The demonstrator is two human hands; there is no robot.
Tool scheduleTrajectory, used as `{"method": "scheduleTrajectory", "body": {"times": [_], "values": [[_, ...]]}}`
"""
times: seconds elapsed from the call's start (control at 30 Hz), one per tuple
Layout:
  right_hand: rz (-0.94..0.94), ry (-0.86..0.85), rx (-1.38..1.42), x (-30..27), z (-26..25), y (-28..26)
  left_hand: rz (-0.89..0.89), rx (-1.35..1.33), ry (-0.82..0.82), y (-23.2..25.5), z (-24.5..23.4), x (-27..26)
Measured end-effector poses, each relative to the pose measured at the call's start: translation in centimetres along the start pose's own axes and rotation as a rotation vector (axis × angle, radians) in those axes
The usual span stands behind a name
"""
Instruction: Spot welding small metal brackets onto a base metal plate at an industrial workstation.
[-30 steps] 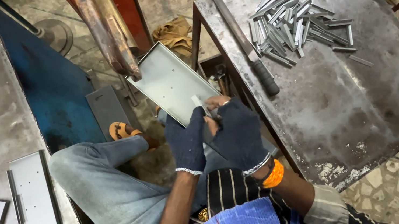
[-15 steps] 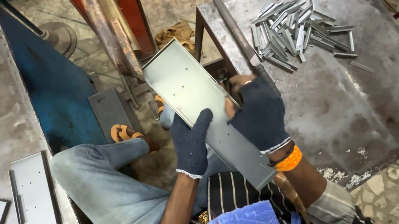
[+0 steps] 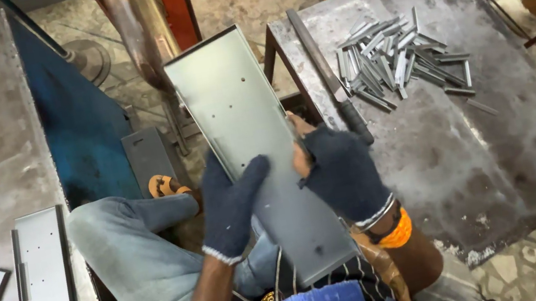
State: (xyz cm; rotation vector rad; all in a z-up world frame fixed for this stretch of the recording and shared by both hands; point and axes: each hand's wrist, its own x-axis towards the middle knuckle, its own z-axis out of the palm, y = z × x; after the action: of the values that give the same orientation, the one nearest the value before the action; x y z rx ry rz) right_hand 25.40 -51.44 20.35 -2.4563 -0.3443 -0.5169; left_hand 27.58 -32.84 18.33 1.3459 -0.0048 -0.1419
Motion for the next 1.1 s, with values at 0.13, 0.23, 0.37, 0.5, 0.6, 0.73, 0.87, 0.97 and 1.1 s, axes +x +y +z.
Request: {"method": "scheduleTrajectory", "body": {"times": [0.13, 0.23, 0.37, 0.5, 0.6, 0.73, 0.87, 0.97, 1.1], "values": [[-0.049, -0.015, 0.052, 2.2, 0.7, -3.4, 0.016, 0.091, 0.126, 2.8, -2.5, -1.0], [-0.074, -0.049, 0.147, 3.8, 1.6, -5.3, 0.095, 0.050, 0.212, 3.9, -4.0, -1.4], [-0.082, -0.072, 0.150, 5.2, 3.0, -6.0, 0.131, 0.111, 0.321, 4.0, -5.5, -0.8], [-0.104, -0.049, 0.096, 6.5, 3.3, -6.7, 0.140, 0.044, 0.321, 4.1, -6.2, -0.1], [-0.065, -0.055, 0.068, 7.1, 3.8, -6.8, 0.138, -0.006, 0.291, 3.9, -6.7, 0.7], [-0.048, -0.067, 0.062, 7.4, 3.9, -6.9, 0.114, -0.076, 0.286, 4.5, -6.6, 1.0], [-0.069, -0.072, 0.049, 7.4, 4.1, -6.8, 0.127, -0.012, 0.294, 4.2, -6.7, 1.0], [-0.078, -0.073, 0.037, 7.4, 4.0, -7.0, 0.119, 0.001, 0.302, 4.3, -6.7, 0.9], [-0.105, -0.059, 0.050, 7.5, 3.7, -7.4, 0.117, 0.020, 0.294, 4.8, -6.7, 0.5]]}}
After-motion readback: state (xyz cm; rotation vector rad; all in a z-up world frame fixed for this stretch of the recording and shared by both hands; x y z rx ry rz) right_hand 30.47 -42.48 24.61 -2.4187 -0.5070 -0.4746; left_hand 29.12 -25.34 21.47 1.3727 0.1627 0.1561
